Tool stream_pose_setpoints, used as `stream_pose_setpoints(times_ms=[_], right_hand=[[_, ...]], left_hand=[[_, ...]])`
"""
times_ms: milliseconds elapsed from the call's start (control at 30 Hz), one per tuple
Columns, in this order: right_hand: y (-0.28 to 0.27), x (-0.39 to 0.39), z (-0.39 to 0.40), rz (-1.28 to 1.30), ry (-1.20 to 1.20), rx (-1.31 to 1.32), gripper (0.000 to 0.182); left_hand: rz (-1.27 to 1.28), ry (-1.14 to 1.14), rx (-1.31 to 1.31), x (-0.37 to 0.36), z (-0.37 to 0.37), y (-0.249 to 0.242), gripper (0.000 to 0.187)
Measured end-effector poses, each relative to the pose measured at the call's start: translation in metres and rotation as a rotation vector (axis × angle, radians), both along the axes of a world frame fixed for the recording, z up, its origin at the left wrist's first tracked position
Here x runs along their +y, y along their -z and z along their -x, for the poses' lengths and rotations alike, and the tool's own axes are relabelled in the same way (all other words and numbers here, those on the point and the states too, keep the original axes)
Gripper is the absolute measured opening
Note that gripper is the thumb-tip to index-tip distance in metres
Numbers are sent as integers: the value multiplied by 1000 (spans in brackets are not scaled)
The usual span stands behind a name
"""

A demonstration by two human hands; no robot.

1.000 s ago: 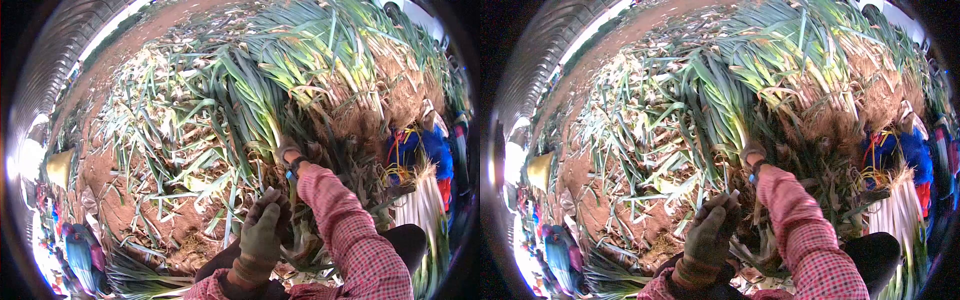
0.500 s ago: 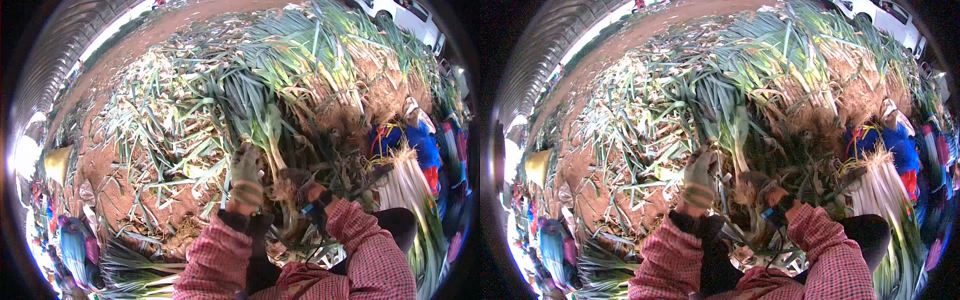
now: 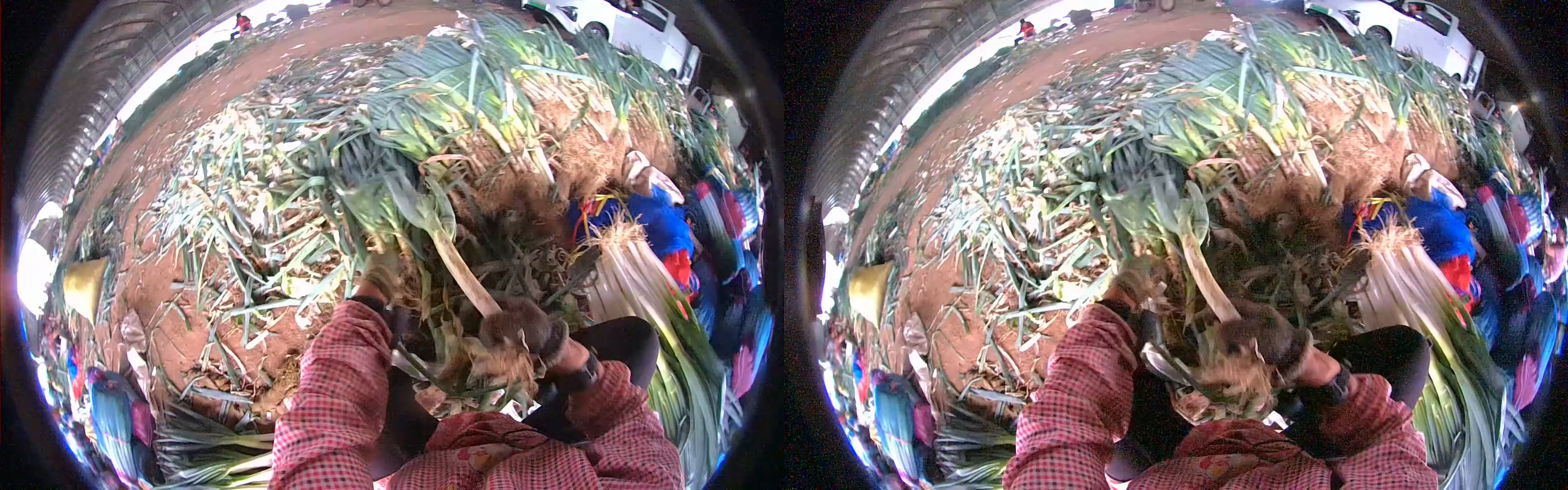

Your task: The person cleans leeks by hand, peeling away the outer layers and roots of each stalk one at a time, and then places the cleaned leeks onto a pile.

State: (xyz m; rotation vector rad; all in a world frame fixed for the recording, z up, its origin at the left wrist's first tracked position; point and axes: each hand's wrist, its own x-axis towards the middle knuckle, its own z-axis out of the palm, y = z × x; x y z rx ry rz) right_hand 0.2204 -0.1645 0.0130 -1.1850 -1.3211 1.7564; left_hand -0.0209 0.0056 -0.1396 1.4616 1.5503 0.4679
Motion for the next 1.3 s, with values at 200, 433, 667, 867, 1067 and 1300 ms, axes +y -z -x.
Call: stream_pose_setpoints(times_ms=[200, 433, 667, 867, 1067, 1300], right_hand=[[35, -75, -36, -445, -148, -759, 48], [70, -32, -49, -535, -445, -1039, 63], [47, 45, 29, -552, 476, -410, 35], [65, 50, 38, -769, 449, -550, 28], [64, 69, 47, -127, 115, 445, 30], [29, 65, 54, -11, 308, -130, 23]], left_hand=[[373, -225, -869, -7, -43, -79, 50], [-358, 19, -967, -21, -67, -63, 50], [-70, -53, -1501, -38, -86, -106, 60], [-162, -309, -1427, -42, -68, -123, 65], [86, 423, -1929, -22, -54, -105, 92], [-664, -31, -1005, -46, -54, -131, 61]])
